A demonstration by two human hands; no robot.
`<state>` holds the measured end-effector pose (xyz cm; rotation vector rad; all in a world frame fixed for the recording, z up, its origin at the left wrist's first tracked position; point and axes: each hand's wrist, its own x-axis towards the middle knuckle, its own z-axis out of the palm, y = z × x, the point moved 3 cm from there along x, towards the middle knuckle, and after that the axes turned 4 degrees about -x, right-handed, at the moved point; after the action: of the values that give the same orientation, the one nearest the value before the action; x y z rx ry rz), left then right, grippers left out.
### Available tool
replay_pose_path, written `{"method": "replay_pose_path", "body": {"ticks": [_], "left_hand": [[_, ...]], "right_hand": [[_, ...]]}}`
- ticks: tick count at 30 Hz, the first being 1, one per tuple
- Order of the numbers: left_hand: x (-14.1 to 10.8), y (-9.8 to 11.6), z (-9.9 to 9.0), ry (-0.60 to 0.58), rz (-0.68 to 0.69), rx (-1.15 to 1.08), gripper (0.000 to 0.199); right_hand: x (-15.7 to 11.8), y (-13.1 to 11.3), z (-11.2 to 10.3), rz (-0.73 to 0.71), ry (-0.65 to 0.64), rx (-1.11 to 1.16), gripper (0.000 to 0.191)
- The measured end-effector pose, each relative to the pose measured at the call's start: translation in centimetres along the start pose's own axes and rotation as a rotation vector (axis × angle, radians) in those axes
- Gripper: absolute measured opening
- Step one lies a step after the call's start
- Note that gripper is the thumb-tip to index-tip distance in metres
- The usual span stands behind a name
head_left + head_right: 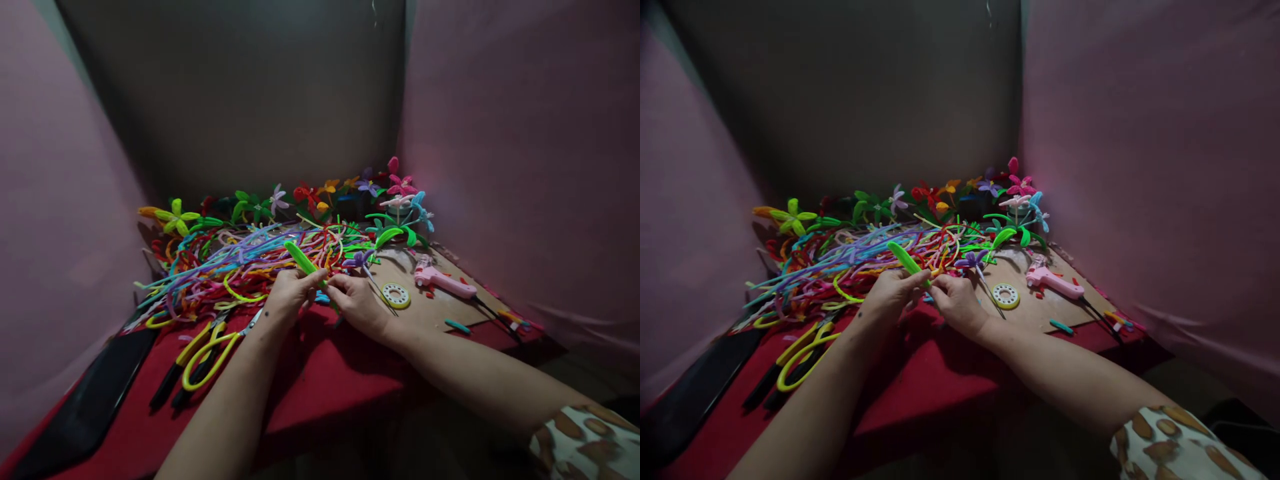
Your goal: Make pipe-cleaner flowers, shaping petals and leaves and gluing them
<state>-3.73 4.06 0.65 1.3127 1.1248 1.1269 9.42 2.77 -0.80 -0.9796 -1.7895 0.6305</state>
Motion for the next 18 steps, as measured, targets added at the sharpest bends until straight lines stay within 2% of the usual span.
{"method": "replay_pose_path", "body": {"ticks": [4,7,10,14,18], "left_hand": [[-0.2,0.5,0.0,0.018,0.062,-0.187,0.035],[-0.2,0.6,0.2,-0.027,0.106,-0.233,0.029],[-0.2,0.2,0.5,-0.067,0.094,-0.236,0.025],[-0.2,-0.5,0.9,-0.087,0.094,-0.246,0.024],[0.0,-0.7,0.7,-0.045,0.068,-0.278,0.021]], "right_hand": [[-0.5,-0.9,-0.6,-0.193,0.105,-0.218,0.016],[-0.9,-1.2,-0.6,-0.338,0.096,-0.336,0.015],[-1.1,-0.9,-0.4,-0.416,0.083,-0.383,0.014],[-0.8,-0.3,-0.3,-0.415,0.104,-0.388,0.016],[-0.4,-0.5,-0.5,-0.305,0.085,-0.343,0.017]]}}
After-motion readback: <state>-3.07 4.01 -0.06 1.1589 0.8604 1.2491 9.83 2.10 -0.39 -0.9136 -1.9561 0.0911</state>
